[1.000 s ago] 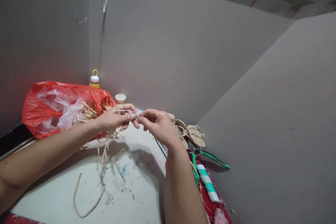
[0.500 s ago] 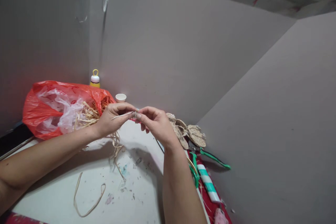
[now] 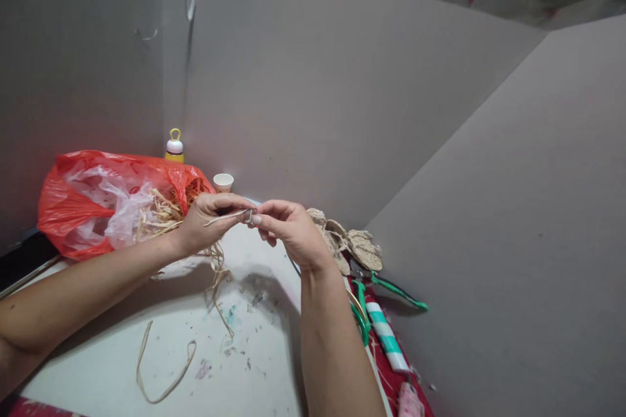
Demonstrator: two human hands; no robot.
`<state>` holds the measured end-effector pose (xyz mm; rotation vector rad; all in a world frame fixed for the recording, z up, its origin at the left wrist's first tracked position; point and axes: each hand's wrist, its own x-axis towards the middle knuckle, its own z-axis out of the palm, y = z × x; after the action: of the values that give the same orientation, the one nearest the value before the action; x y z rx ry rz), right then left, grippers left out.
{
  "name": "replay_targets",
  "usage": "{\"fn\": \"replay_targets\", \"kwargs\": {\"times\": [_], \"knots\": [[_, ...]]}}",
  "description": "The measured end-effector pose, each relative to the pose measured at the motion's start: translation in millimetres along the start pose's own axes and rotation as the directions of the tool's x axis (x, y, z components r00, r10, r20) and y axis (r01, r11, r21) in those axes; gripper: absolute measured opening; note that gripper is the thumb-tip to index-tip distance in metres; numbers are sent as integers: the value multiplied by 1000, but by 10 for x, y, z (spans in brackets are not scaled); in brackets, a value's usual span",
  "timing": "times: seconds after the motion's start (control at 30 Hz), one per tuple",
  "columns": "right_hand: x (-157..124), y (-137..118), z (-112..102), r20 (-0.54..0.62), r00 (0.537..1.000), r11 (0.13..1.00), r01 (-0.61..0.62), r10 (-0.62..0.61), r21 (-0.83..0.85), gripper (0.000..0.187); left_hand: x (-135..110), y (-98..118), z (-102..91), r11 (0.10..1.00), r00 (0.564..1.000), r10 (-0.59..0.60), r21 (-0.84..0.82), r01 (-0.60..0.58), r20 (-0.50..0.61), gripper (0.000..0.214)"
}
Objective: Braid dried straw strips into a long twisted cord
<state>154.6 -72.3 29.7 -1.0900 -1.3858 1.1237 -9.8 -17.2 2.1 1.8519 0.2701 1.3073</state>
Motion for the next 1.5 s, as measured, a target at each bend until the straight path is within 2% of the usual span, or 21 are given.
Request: {"fn": "replay_targets", "kwargs": {"times": [0.13,0.33,0.47,0.57,0.73,0.83,1.0,1.07,1.33,1.5], "knots": [[2,6,-7,-14,999,999,33,-34,-39,17,2,14,-3,998,998,-53,-28,55,39,19],[-19,-40,18,-138,982,985,107,-126,-134,11,-1,22,11,997,998,-68,-22,68,12,20],[-50,-100,19,-118,989,993,75,-85,-92,13,-9,3,16,999,1000,-30,34,30,-4,18],[-58,-102,-4,-92,994,996,50,-58,-79,26,-11,-5,16,996,1000,-20,85,22,-23,17],[-55,-63,-18,-90,992,972,66,-88,-226,30,-4,3,10,996,1000,-7,88,7,-7,18],[-67,-73,6,-106,983,947,110,-148,-302,29,-2,-8,2,990,1000,22,138,-22,1,18],[-114,-138,123,-234,942,906,131,-241,-403,26,-10,-57,-12,946,990,137,301,-121,-33,20],[-137,-167,197,-247,935,891,128,-256,-436,26,-13,-64,-11,922,985,165,362,-137,-48,19],[-194,-220,405,-163,945,750,111,-282,-652,27,3,-48,-8,907,992,97,418,-56,-78,15],[-210,-198,402,-59,960,675,148,-274,-723,26,59,-99,-61,959,987,-32,275,76,-161,12]]}}
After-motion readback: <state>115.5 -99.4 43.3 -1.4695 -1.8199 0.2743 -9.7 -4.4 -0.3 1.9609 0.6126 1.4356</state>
